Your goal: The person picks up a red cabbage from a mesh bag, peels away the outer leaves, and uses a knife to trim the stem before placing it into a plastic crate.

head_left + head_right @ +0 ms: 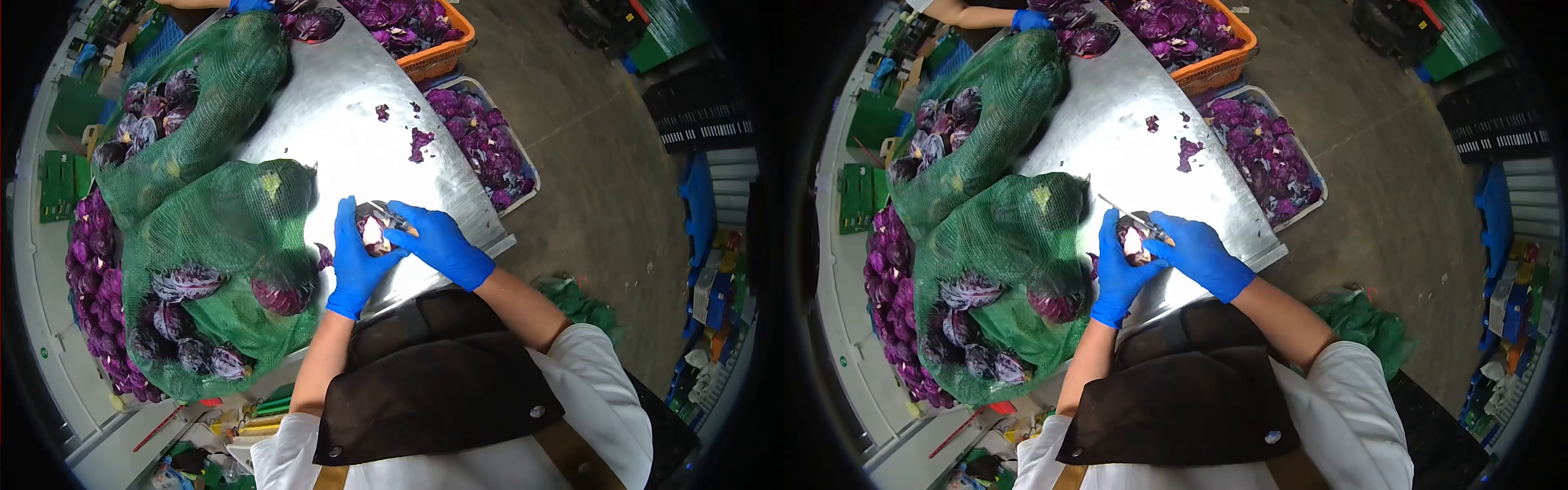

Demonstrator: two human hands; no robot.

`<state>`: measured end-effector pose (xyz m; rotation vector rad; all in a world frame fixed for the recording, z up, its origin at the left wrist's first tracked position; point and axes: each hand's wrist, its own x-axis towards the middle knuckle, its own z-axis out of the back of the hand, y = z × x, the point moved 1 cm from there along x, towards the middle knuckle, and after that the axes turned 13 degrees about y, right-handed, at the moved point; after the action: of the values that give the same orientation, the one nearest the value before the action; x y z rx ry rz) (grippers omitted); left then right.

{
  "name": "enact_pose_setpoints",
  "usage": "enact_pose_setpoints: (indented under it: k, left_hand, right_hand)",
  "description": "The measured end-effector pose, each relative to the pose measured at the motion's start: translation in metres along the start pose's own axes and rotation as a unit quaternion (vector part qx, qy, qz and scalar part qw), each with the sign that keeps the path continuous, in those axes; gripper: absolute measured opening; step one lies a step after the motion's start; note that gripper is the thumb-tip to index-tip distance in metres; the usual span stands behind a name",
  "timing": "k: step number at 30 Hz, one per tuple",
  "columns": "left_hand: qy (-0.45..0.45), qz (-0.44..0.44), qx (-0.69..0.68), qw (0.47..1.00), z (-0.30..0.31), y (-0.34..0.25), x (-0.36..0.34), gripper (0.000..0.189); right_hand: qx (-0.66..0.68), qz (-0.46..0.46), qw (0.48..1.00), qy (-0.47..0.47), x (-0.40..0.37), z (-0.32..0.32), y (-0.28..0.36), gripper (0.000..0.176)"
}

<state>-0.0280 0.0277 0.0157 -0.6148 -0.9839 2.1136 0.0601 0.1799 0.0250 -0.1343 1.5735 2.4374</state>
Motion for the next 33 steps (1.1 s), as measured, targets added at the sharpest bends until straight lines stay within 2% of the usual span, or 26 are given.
enact_pose_setpoints:
  k: [2, 3, 6, 7, 8, 10, 11, 13, 15, 18, 19, 22, 23, 24, 26, 29, 30, 32, 33]
  left_hand:
    - [0.025, 0.029, -0.040, 0.998, -0.006, 0.014, 0.003, 0.117]
    - [-0.002, 0.017, -0.035, 0.999, -0.010, 0.013, 0.006, 0.116]
    - [0.004, 0.095, -0.023, 0.995, -0.014, 0.001, 0.004, 0.116]
    - [-0.040, 0.054, 0.037, 0.997, -0.015, -0.004, -0.002, 0.116]
    - [-0.038, 0.044, 0.034, 0.998, -0.018, -0.004, -0.011, 0.116]
    - [-0.049, 0.016, 0.033, 0.998, -0.018, -0.003, -0.018, 0.117]
    - [-0.050, 0.017, -0.016, 0.998, -0.015, -0.003, -0.018, 0.118]
    - [-0.043, 0.055, -0.036, 0.997, -0.013, 0.003, -0.025, 0.117]
    - [-0.054, 0.060, -0.092, 0.992, -0.014, 0.016, -0.018, 0.116]
    - [-0.030, 0.040, -0.102, 0.994, -0.006, 0.023, -0.026, 0.116]
    - [-0.026, 0.045, -0.141, 0.989, -0.007, 0.025, -0.025, 0.117]
    - [0.019, -0.014, -0.067, 0.997, 0.002, 0.018, -0.016, 0.118]
    - [0.063, -0.035, -0.091, 0.993, 0.002, 0.026, -0.010, 0.120]
    - [0.060, -0.039, -0.057, 0.996, 0.006, 0.023, -0.009, 0.121]
    - [0.052, -0.045, 0.013, 0.998, 0.016, 0.011, -0.009, 0.122]
    - [-0.019, 0.057, -0.131, 0.989, 0.000, 0.012, -0.030, 0.124]
    - [-0.047, 0.091, -0.183, 0.978, -0.009, 0.015, -0.032, 0.124]
    - [-0.059, 0.063, -0.140, 0.986, -0.017, 0.020, -0.028, 0.116]
    - [-0.049, 0.048, -0.109, 0.992, -0.011, 0.012, -0.023, 0.113]
  right_hand:
    - [-0.073, -0.054, 0.996, -0.011, -0.006, -0.004, 0.016, 0.056]
    - [-0.110, -0.082, 0.990, -0.016, -0.006, -0.007, 0.022, 0.054]
    - [-0.202, -0.120, 0.971, 0.038, 0.003, -0.016, 0.018, 0.055]
    - [-0.161, -0.123, 0.979, 0.035, 0.013, -0.011, 0.009, 0.049]
    - [-0.169, -0.090, 0.980, 0.054, 0.021, 0.002, -0.012, 0.040]
    - [-0.017, -0.139, 0.990, -0.019, 0.033, 0.018, -0.048, 0.036]
    - [0.044, -0.097, 0.994, -0.034, 0.039, 0.002, -0.062, 0.038]
    - [-0.020, -0.094, 0.995, -0.016, 0.027, -0.004, -0.008, 0.039]
    - [-0.105, -0.051, 0.992, -0.044, 0.031, -0.011, -0.009, 0.038]
    - [-0.043, -0.143, 0.983, -0.109, 0.035, 0.019, -0.063, 0.036]
    - [-0.184, -0.220, 0.957, -0.029, 0.032, 0.032, -0.069, 0.044]
    - [-0.086, -0.081, 0.989, -0.092, 0.016, 0.009, -0.051, 0.056]
    - [-0.123, -0.031, 0.989, -0.078, 0.015, 0.008, -0.013, 0.067]
    - [-0.110, -0.019, 0.993, -0.034, 0.013, 0.004, 0.003, 0.060]
    - [-0.091, 0.042, 0.994, -0.037, 0.014, -0.001, -0.001, 0.046]
    - [-0.125, -0.028, 0.992, 0.010, 0.014, 0.002, 0.002, 0.038]
    - [-0.108, -0.027, 0.994, -0.015, 0.012, 0.002, -0.001, 0.037]
    - [-0.075, -0.024, 0.995, -0.064, 0.009, -0.003, -0.017, 0.034]
    - [-0.036, -0.062, 0.994, -0.077, 0.010, 0.003, -0.036, 0.034]
